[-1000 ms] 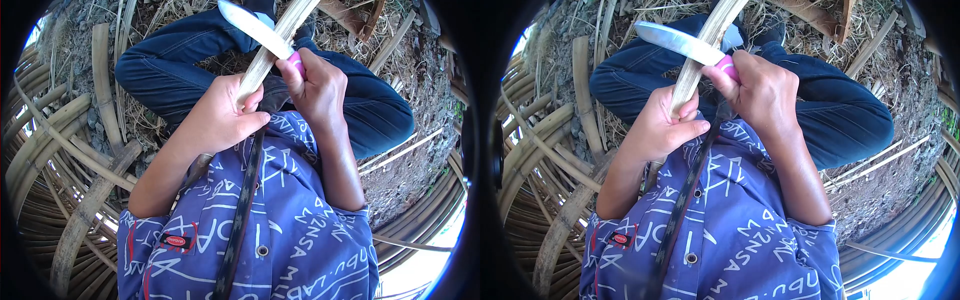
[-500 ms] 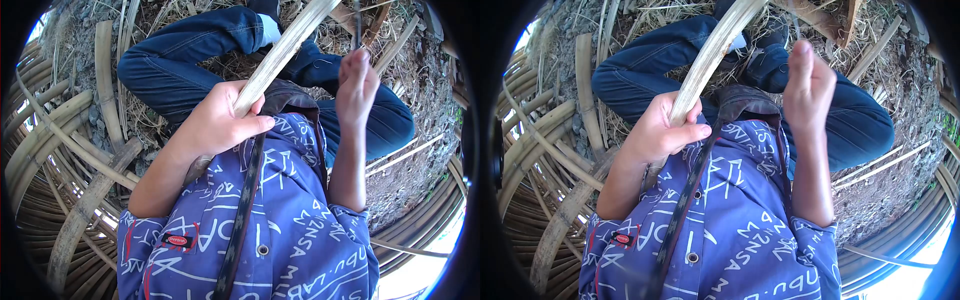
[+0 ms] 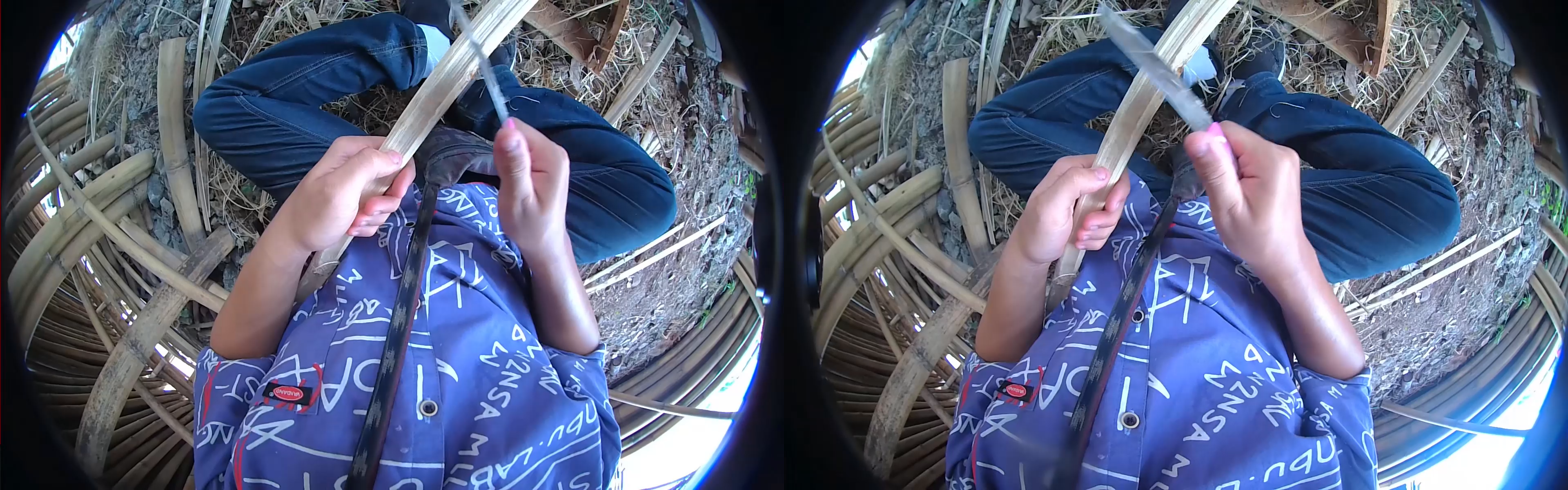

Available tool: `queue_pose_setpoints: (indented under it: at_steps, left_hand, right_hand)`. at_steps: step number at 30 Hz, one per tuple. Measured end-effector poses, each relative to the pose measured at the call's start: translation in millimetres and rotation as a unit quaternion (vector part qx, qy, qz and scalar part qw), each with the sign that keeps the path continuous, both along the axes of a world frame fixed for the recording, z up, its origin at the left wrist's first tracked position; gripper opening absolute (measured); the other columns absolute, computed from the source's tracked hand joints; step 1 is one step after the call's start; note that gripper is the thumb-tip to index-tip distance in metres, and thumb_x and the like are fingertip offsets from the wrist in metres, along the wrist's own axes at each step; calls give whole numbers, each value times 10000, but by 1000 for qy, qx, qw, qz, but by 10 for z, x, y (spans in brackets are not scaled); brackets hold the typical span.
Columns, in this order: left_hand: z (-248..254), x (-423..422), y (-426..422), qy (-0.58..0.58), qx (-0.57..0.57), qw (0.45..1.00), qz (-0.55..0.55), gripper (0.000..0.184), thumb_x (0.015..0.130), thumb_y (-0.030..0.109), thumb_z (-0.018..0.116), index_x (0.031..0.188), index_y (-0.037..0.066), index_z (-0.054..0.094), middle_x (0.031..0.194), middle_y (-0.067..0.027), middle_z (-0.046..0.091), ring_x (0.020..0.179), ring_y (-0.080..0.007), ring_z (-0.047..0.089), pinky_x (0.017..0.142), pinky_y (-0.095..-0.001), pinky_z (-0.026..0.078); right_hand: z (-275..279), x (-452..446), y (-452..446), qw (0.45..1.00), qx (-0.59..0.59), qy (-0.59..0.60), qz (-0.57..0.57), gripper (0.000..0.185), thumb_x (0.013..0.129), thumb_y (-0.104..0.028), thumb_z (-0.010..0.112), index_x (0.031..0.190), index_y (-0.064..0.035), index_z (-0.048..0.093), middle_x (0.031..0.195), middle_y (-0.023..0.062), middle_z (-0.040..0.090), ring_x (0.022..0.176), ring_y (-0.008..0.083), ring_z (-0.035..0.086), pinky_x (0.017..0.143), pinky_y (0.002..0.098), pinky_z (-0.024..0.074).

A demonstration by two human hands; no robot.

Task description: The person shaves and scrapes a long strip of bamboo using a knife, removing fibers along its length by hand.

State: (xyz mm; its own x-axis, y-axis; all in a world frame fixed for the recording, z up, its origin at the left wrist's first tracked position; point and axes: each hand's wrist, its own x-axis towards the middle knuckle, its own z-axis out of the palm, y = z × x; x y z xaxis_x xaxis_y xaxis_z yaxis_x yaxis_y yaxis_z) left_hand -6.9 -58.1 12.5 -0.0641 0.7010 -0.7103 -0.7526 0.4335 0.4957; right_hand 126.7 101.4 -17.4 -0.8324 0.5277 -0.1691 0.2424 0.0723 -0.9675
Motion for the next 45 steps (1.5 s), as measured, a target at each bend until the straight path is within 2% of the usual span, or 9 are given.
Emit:
queue_pose_setpoints:
  at_steps: [9, 17, 22, 29, 34, 35, 39, 43, 45]
  left_hand:
    - [77, 42, -19, 11, -13, 1000, -12, 285, 932, 303, 429, 862, 34, 493, 542, 50, 340, 416, -26, 290, 371, -196, 242]
    - [-11, 43, -113, -64, -3, 998, 1, 313, 914, 293, 371, 856, 15, 502, 545, 35, 357, 411, -34, 278, 373, -201, 218]
    - [42, 108, -74, 39, -19, 999, -8, 282, 916, 255, 380, 845, 12, 505, 553, 44, 354, 421, -16, 252, 379, -199, 182]
    - [-11, 99, -80, 14, -3, 1000, -3, 304, 924, 251, 345, 933, 2, 518, 550, 35, 358, 414, -14, 243, 373, -189, 188]
    - [-105, 90, -100, -118, 26, 985, 121, 443, 951, 322, 260, 1190, 24, 485, 614, -146, 558, 371, -88, 366, 347, -204, 311]
    - [-140, 89, -128, -175, 47, 970, 162, 452, 959, 284, 258, 1237, -7, 464, 694, -219, 603, 404, -161, 504, 391, -254, 444]
    - [-166, 97, -135, -52, 41, 985, 159, 395, 959, 226, 306, 1196, -56, 449, 735, -222, 611, 559, -267, 639, 557, -392, 578]
    - [-176, 84, -141, -57, 26, 982, 176, 377, 941, 178, 313, 1205, -56, 446, 751, -226, 615, 573, -275, 645, 588, -403, 580]
    - [-177, 80, -158, -55, 32, 983, 173, 491, 918, 143, 245, 1358, -55, 337, 794, -268, 616, 633, -320, 655, 618, -385, 573]
  right_hand:
    - [23, -66, -159, 990, 106, -21, 88, 397, 862, -359, 629, 686, -12, 553, 526, 147, 500, 468, 324, 523, 456, 365, 407]
    - [-18, -125, -242, 982, 137, -41, 121, 397, 851, -387, 627, 688, -31, 567, 544, 144, 534, 515, 333, 570, 484, 394, 440]
    - [-25, -125, -265, 978, 176, -52, 98, 406, 834, -400, 637, 659, -41, 564, 560, 134, 563, 532, 323, 589, 474, 401, 448]
    - [-82, -146, -248, 977, 196, -31, 75, 412, 809, -408, 659, 636, -51, 548, 551, 120, 552, 513, 304, 582, 456, 389, 439]
    - [-101, -145, -201, 973, 211, -20, 92, 435, 808, -410, 663, 613, -50, 514, 524, 114, 508, 484, 308, 550, 440, 394, 410]
    - [-110, -132, -198, 979, 180, -22, 91, 434, 821, -406, 651, 620, -43, 522, 528, 126, 510, 483, 316, 543, 450, 394, 409]
    - [-47, -146, -172, 985, 134, -45, 99, 429, 846, -394, 627, 644, -25, 546, 528, 140, 507, 483, 329, 533, 470, 389, 414]
    - [-5, -157, -159, 988, 96, -57, 104, 426, 852, -394, 622, 652, -24, 558, 525, 140, 507, 483, 329, 531, 466, 385, 410]
    - [-2, -159, -157, 989, 85, -54, 106, 425, 858, -394, 615, 661, -21, 567, 525, 143, 510, 481, 329, 529, 465, 382, 407]
